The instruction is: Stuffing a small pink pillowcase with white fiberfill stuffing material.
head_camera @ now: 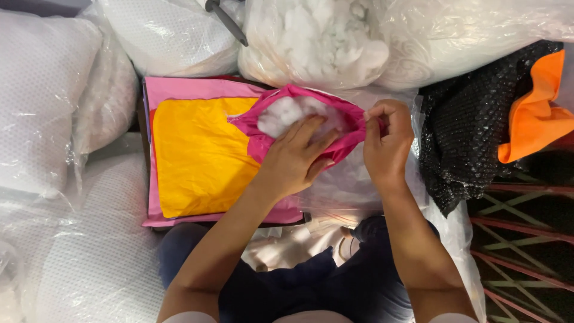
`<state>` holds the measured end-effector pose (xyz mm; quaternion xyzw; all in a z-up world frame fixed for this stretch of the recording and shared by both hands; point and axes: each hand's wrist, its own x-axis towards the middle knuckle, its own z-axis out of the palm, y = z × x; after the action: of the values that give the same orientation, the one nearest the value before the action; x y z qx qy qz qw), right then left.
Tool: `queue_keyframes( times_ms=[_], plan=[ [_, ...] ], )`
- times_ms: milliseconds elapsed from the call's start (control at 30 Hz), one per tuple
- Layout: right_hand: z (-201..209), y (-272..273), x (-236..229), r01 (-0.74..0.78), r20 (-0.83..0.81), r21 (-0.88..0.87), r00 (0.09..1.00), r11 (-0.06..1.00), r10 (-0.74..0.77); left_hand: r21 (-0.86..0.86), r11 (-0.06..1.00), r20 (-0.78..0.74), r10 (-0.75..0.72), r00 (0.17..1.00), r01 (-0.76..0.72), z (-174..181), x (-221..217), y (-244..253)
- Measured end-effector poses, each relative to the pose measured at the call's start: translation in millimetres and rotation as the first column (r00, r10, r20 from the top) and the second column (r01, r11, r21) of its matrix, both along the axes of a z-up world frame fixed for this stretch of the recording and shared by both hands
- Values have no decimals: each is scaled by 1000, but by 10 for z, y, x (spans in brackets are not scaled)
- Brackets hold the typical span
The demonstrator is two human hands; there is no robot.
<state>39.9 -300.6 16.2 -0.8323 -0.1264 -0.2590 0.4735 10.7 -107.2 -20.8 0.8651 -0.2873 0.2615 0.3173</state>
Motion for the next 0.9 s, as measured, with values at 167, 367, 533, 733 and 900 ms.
queue_keyframes(
  times_ms=[167,367,533,733,900],
  plan=[
    [-1,-46,27,2,28,17,1000,1000,-3,18,969,123,243,962,-247,169,-164,94],
    [-22,-15,38,-77,-53,111,995,991,84,73,960,39,266,963,-269,-38,-28,176],
    [32,-139,361,24,-156,91,988,996,-9,35,965,82,257,963,-260,10,32,234],
    [-411,-172,872,102,101,-24,990,995,-99,8,978,173,206,963,-210,-52,-25,284],
    [-514,-92,1028,126,-75,90,990,988,-120,-52,991,125,127,984,-121,-20,-79,311]
  ],
)
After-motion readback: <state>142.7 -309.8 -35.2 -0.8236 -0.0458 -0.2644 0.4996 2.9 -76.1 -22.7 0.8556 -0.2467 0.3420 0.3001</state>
